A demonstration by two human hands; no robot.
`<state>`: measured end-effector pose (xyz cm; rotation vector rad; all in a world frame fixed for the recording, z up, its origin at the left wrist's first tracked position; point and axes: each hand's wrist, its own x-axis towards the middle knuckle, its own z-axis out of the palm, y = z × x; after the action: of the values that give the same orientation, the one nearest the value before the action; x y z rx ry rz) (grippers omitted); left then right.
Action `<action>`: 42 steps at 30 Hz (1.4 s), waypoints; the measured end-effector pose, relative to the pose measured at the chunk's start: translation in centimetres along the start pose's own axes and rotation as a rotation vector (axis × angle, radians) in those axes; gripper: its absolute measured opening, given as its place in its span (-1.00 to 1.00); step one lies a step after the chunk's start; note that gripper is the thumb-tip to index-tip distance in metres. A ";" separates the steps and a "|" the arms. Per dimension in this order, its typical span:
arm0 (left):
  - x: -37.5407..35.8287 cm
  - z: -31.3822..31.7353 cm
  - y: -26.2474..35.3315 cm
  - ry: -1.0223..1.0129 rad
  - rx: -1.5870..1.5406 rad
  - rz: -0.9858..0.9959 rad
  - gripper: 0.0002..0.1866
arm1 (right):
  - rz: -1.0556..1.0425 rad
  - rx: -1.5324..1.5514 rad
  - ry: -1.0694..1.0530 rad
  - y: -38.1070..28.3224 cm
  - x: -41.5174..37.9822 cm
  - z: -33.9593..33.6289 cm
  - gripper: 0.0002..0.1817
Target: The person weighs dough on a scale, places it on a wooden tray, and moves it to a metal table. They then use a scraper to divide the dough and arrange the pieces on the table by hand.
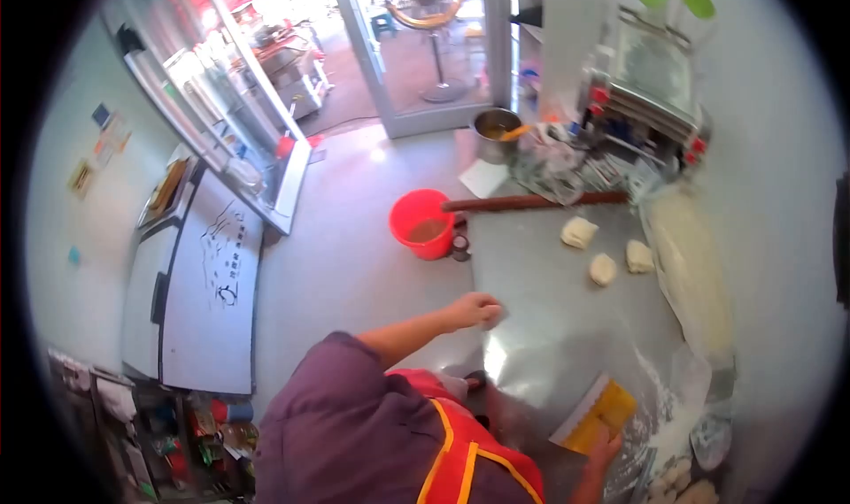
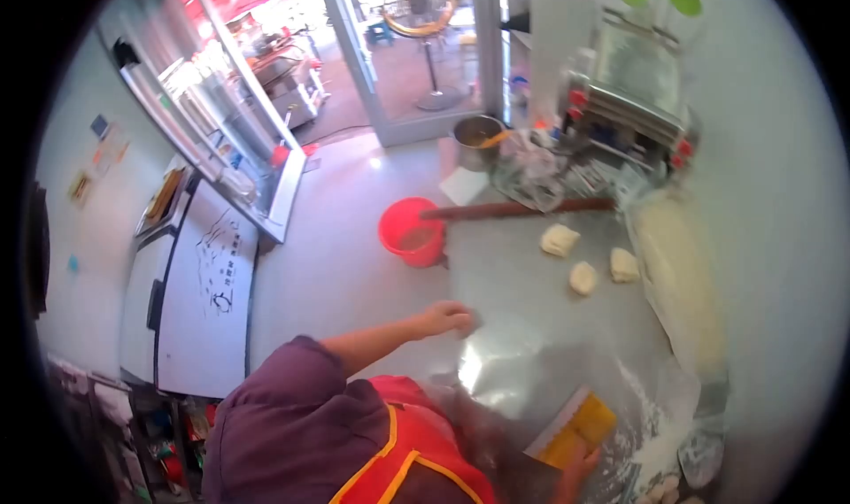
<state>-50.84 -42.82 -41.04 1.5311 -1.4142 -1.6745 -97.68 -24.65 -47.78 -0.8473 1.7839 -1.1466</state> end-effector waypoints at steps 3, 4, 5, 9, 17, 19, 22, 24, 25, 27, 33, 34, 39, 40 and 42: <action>-7.7 -8.1 -7.5 0.347 -0.223 -0.266 -0.61 | 0.022 -0.347 0.186 -1.2 0.3 1.6 -0.47; -9.6 -10.2 -13.0 0.508 -0.302 -0.325 -0.70 | -0.065 -0.525 0.262 -2.4 -0.1 2.4 -0.43; -12.0 -12.8 -17.6 0.525 -0.154 -0.430 -0.69 | -0.161 -0.692 0.345 -3.8 -0.3 3.8 -0.39; -24.2 -19.6 -32.0 0.513 0.068 -0.769 -0.60 | -0.457 -0.776 0.423 -8.4 0.4 12.3 -0.26; -33.0 -27.9 -47.2 0.773 -0.855 -0.948 -0.85 | -0.896 -0.701 -0.112 -22.0 -6.0 48.3 -0.31; -32.6 -31.0 -42.8 0.878 -0.878 -0.855 -0.83 | -0.996 -0.705 -0.275 -26.5 -8.8 54.9 -0.33; -30.8 -36.1 -46.4 1.004 -0.823 -0.684 -0.78 | -1.029 -0.759 -0.426 -29.8 -10.4 62.2 -0.36; -29.0 -40.5 -47.0 0.946 -0.816 -0.679 -0.76 | -1.060 -0.792 -0.448 -30.2 -9.2 66.8 -0.36; -27.9 -43.0 -46.4 0.919 -0.811 -0.674 -0.75 | -1.061 -0.806 -0.465 -30.0 -8.0 69.1 -0.36; -24.9 -47.7 -44.9 0.966 -0.826 -0.692 -0.77 | -1.099 -0.810 -0.490 -29.3 -4.6 74.3 -0.36; -23.3 -58.9 -47.6 0.640 -0.183 -0.495 -0.85 | -1.136 -0.694 -0.693 -36.2 1.3 96.8 -0.40; -23.9 -60.6 -48.3 0.544 -0.161 -0.452 -0.86 | -1.156 -0.660 -0.747 -37.1 2.0 100.7 -0.40; -22.0 -71.2 -48.1 0.769 -0.250 -0.546 -0.85 | -1.169 -0.629 -0.967 -43.2 2.6 119.0 -0.43; -20.2 -73.7 -46.4 1.037 -0.605 -0.633 -0.84 | -1.208 -0.650 -0.997 -43.7 2.8 122.2 -0.42; -17.4 -78.3 -45.6 1.280 -1.032 -0.608 -0.82 | -1.290 -0.693 -1.057 -44.6 3.3 128.6 -0.40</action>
<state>38.93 -40.23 -61.95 1.7466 0.5387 -0.8885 20.98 -90.63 -37.70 -2.5977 0.5433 -0.4053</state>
